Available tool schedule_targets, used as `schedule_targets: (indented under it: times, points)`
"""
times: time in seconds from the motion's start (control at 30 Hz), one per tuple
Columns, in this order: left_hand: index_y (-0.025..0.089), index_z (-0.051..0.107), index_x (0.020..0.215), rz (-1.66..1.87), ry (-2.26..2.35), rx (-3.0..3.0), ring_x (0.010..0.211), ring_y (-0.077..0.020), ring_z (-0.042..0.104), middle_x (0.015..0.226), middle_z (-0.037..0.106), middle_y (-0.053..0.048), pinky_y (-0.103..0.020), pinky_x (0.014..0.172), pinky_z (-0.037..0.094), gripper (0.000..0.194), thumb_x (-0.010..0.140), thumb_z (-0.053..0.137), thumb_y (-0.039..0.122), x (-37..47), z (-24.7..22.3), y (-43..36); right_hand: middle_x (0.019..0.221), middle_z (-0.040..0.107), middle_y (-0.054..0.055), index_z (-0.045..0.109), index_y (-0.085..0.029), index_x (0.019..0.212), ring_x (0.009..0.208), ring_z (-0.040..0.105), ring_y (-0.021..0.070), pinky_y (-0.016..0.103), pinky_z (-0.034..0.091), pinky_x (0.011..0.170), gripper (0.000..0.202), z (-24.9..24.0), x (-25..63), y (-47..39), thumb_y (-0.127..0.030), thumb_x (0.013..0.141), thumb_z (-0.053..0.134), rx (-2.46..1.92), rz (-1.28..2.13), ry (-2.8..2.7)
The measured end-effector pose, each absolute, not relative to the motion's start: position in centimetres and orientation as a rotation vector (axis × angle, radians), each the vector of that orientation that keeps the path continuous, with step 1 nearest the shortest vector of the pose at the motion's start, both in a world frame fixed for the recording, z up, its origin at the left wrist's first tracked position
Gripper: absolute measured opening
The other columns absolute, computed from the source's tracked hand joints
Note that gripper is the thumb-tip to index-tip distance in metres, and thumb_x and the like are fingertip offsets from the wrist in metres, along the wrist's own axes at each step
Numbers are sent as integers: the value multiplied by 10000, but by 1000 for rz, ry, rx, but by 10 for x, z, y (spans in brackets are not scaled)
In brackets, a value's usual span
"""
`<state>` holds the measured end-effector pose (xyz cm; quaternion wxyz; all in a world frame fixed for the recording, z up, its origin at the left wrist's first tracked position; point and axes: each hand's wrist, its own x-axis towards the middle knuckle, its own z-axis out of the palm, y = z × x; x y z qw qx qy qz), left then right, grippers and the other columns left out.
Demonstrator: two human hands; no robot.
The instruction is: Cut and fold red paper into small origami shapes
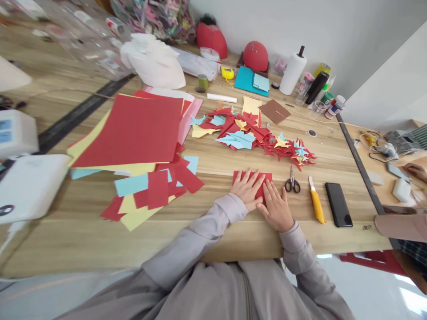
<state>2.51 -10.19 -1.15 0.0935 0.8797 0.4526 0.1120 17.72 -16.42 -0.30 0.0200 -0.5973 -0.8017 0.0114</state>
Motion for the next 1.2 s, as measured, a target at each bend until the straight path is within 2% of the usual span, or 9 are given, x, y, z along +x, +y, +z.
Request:
schedule_targets:
  times: [0.1,0.27,0.47,0.6,0.77,0.9,1.03,1.2]
  points:
    - [173,329,1433,355,1386,2574,1388,-307,244,1507,317,-63,-549,1127,144,557,899,371,325,26,-11,-101,1498,292,182,256,-94,1455,1394,247,266,519,85,1110,714,-3,178,-165,-573,926,224,-1834,-8,-2509]
    - [142,343,1425,382,1410,2536,1392,-293,245,1486,356,-69,-530,1132,162,545,953,249,399,28,-9,-101,1488,316,190,344,-117,1420,1397,207,317,585,31,1097,790,6,169,-175,-674,864,282,-1794,-72,-2545]
    - [136,385,1406,354,1402,2564,1390,-315,243,1498,332,-75,-536,1129,163,573,942,259,448,27,-4,-103,1440,412,159,435,-181,1364,1377,263,308,610,39,1098,604,10,157,-189,-564,902,363,-1762,32,-2562]
    - [137,362,1419,393,1408,2601,1384,-329,251,1490,345,-101,-546,1126,161,621,919,306,500,28,-7,-104,1425,440,143,433,-207,1370,1370,279,324,635,55,1088,574,11,167,-194,-529,896,424,-1808,22,-2518]
    - [126,350,1425,399,1414,2616,1387,-330,242,1501,323,-99,-544,1129,148,617,926,296,485,28,-10,-105,1441,422,126,419,-217,1384,1357,304,333,650,58,1076,549,14,182,-202,-491,909,432,-1883,4,-2460]
    - [121,339,1429,406,1410,2621,1390,-327,236,1501,320,-104,-539,1135,137,634,917,320,493,28,-10,-105,1412,467,105,520,-224,1301,1334,352,327,635,75,1081,426,18,191,-208,-418,936,414,-1993,-68,-2358]
    - [136,346,1427,403,1404,2615,1395,-327,225,1499,324,-109,-540,1138,120,642,900,362,501,28,-11,-105,1355,528,124,592,-196,1215,1295,414,322,609,132,1085,396,23,198,-209,-412,943,400,-2022,-100,-2320]
    - [123,356,1419,386,1321,2640,1403,-317,209,1504,313,-107,-528,1146,98,638,897,384,489,26,-11,-102,1411,457,151,461,-157,1349,1341,362,270,539,213,1100,465,21,190,-202,-379,946,398,-1854,-19,-2454]
